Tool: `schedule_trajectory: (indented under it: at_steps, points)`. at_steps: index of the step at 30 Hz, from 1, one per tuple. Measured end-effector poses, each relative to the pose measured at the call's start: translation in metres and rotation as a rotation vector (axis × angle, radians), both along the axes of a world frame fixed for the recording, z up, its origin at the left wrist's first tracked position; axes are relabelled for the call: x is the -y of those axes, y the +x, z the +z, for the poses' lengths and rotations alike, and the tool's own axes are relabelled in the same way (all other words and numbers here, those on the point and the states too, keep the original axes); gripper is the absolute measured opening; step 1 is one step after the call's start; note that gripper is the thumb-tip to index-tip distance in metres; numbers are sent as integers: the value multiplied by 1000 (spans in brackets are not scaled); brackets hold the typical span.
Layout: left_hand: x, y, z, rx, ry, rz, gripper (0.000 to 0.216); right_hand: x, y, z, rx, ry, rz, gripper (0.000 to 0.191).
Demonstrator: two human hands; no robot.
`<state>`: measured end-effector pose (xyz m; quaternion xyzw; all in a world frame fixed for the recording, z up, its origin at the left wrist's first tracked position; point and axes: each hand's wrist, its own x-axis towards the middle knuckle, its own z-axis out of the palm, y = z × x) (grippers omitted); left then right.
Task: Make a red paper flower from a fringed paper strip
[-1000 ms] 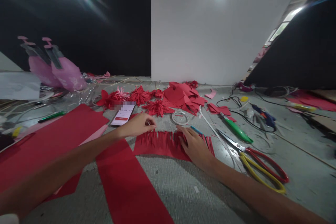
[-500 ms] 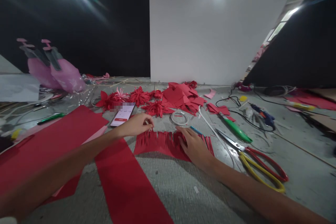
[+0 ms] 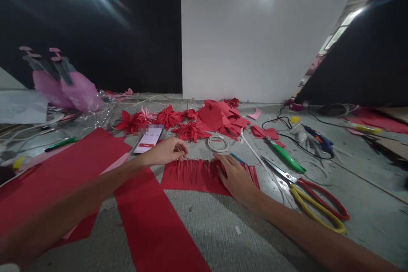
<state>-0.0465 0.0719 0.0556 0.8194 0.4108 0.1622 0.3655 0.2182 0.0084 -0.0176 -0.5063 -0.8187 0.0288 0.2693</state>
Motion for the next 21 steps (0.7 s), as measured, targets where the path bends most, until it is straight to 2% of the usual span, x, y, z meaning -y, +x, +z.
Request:
schedule_trajectory:
  at_steps: [8,12,21]
  points:
    - [4,1,-11,-134,152,-1,18,1,0,1,-19,15,5,42]
    - [5,6,-17,-140,222,47,19,1,0,0,-18,25,2,41]
    - [14,14,-15,-92,355,170,26,0,0,1,-55,4,49,43]
